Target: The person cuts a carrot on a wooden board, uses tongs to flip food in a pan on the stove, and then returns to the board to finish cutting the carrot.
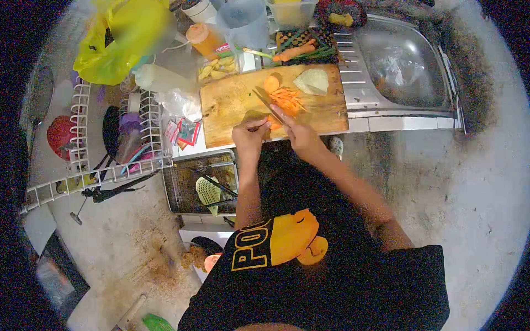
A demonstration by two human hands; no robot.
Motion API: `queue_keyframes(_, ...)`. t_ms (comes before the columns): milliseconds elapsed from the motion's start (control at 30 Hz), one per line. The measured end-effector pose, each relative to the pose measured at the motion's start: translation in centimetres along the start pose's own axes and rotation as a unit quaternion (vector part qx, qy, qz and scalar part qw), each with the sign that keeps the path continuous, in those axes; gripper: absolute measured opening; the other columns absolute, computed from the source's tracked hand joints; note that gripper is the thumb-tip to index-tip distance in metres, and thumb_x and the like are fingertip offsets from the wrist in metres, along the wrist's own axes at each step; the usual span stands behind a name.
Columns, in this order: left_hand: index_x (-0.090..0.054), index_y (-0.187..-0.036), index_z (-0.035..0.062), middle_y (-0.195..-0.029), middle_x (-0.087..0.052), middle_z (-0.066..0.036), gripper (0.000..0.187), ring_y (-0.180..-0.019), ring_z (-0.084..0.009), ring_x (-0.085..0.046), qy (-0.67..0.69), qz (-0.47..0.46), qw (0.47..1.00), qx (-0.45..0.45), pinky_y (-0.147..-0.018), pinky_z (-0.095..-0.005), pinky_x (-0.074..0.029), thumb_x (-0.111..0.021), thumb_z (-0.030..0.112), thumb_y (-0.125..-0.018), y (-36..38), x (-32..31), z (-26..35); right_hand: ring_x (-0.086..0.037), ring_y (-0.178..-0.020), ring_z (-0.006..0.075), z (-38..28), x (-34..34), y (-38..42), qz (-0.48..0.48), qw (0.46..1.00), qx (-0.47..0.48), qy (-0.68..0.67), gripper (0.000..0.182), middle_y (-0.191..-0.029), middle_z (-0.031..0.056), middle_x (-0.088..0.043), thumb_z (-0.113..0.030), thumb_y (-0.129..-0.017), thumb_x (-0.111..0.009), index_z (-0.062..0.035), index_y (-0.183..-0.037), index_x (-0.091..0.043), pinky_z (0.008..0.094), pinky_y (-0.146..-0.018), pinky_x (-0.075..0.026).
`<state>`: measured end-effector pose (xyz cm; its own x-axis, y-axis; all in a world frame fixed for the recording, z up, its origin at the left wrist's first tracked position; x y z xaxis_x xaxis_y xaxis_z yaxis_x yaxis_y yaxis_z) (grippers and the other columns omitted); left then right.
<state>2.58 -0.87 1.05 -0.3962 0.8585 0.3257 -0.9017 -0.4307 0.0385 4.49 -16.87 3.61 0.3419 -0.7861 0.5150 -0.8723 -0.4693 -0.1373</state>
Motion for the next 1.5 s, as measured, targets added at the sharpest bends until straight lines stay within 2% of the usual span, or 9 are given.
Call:
queue_keyframes(67, -0.073, -0.086, -0.0025, -0.073, -0.07, -0.01, 0.017, -0.061, -0.0118, -0.062, -0.012, 0.004, 1.0, 0.011, -0.057, -0.0253, -0.049, -0.08, 0.004, -0.072, -0.3, -0.1, -0.6, -0.064, -0.077, 0.0416, -0.5, -0.5, 1.1, -0.035, 0.994, -0.088, 0.049, 0.062, -0.092, 0.0204, -0.066, 0.0, -0.089, -0.044, -0.0269, -0.144, -0.038, 0.0441, -0.07, -0.054)
queue_keyframes(133, -0.073, -0.083, -0.002, -0.071, -0.07, -0.012, 0.016, -0.059, -0.0145, -0.064, -0.025, 0.001, 0.999, 0.025, -0.055, -0.027, -0.049, -0.08, 0.003, -0.07, -0.1, 0.1, -0.2, -0.063, -0.063, 0.0382, -0.3, -1.8, 2.1, 0.039, 0.973, 0.006, 0.226, 0.063, -0.075, 0.017, -0.064, -0.002, -0.088, -0.047, -0.0289, -0.144, -0.038, 0.0447, -0.058, -0.054)
queue_keyframes(233, -0.073, -0.082, -0.0024, -0.071, -0.069, -0.012, 0.012, -0.059, -0.0162, -0.065, -0.021, -0.018, 0.999, 0.044, -0.056, -0.028, -0.05, -0.077, 0.003, -0.073, -0.1, 0.3, 0.1, -0.064, -0.067, 0.0383, -1.0, -1.5, 2.6, -0.036, 0.974, -0.062, 0.213, 0.067, -0.072, 0.0187, -0.062, 0.0, -0.082, -0.051, -0.0285, -0.142, -0.04, 0.0468, -0.057, -0.052)
queue_keyframes(367, -0.072, -0.081, -0.0039, -0.07, -0.069, -0.014, 0.009, -0.06, -0.0169, -0.065, -0.03, 0.005, 0.999, -0.017, -0.057, -0.0284, -0.05, -0.074, 0.001, -0.074, -0.1, 0.1, -0.7, -0.064, -0.062, 0.0368, -1.8, -1.6, 2.5, -0.025, 0.969, -0.052, 0.242, 0.072, -0.068, 0.0171, -0.062, 0.001, -0.08, -0.052, -0.0286, -0.143, -0.037, 0.0478, -0.056, -0.053)
queue_keyframes(633, -0.072, -0.084, -0.0036, -0.074, -0.068, -0.014, 0.012, -0.064, -0.0196, -0.065, 0.002, -0.012, 1.0, 0.026, -0.062, -0.0285, -0.05, -0.073, -0.001, -0.072, -0.1, 0.3, -0.1, -0.066, -0.061, 0.0355, -3.7, -0.6, 1.3, -0.192, 0.925, -0.19, 0.267, 0.084, -0.068, 0.0188, -0.065, -0.001, -0.085, -0.05, -0.0394, -0.15, -0.013, 0.0467, -0.054, -0.055)
queue_keyframes(700, -0.072, -0.085, -0.0037, -0.075, -0.067, -0.013, 0.013, -0.063, -0.0182, -0.064, -0.052, 0.013, 0.997, -0.049, -0.061, -0.0277, -0.049, -0.074, -0.001, -0.072, -0.1, 0.3, 0.3, -0.066, -0.061, 0.0355, -3.4, -0.8, 1.2, -0.188, 0.926, -0.197, 0.26, 0.083, -0.067, 0.0184, -0.064, -0.001, -0.086, -0.049, -0.0407, -0.149, -0.012, 0.0467, -0.054, -0.055)
queue_keyframes(900, -0.073, -0.085, -0.0027, -0.075, -0.067, -0.012, 0.015, -0.062, -0.0172, -0.063, -0.047, -0.012, 0.999, 0.022, -0.06, -0.0283, -0.049, -0.076, 0.0, -0.071, -0.2, 0.3, -0.3, -0.066, -0.06, 0.0353, -2.5, -1.8, -0.3, -0.14, 0.943, -0.196, 0.229, 0.08, -0.065, 0.0173, -0.063, -0.002, -0.087, -0.048, -0.0452, -0.147, -0.019, 0.0464, -0.053, -0.055)
queue_keyframes(1167, -0.074, -0.085, -0.0011, -0.075, -0.068, -0.013, 0.014, -0.062, -0.0164, -0.063, -0.054, -0.022, 0.998, 0.009, -0.059, -0.0269, -0.049, -0.078, 0.002, -0.072, -0.4, 0.4, 0.0, -0.065, -0.06, 0.0351, 0.2, -3.3, 0.0, -0.078, 0.965, -0.168, 0.187, 0.073, -0.076, 0.0196, -0.064, -0.002, -0.088, -0.046, -0.0429, -0.145, -0.027, 0.0457, -0.052, -0.053)
queue_keyframes(1500, -0.074, -0.085, -0.0008, -0.072, -0.071, -0.014, 0.017, -0.058, -0.0145, -0.064, -0.06, 0.002, 0.998, -0.011, -0.057, -0.0278, -0.05, -0.081, 0.007, -0.071, 0.1, 0.2, 0.5, -0.064, -0.059, 0.0369, -0.5, -3.5, 0.4, -0.049, 0.955, -0.127, 0.262, 0.082, -0.061, 0.0161, -0.059, 0.001, -0.081, -0.049, -0.0404, -0.147, -0.025, 0.048, -0.056, -0.053)
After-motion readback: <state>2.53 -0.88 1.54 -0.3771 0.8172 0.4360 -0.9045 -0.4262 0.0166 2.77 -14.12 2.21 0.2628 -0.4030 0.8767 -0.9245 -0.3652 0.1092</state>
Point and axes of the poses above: each hand's wrist, its own y-axis away from the middle knuckle, its own x-axis out of the back of the hand, z = x × y, the point moved 1 cm from there along -y, towards the middle knuckle
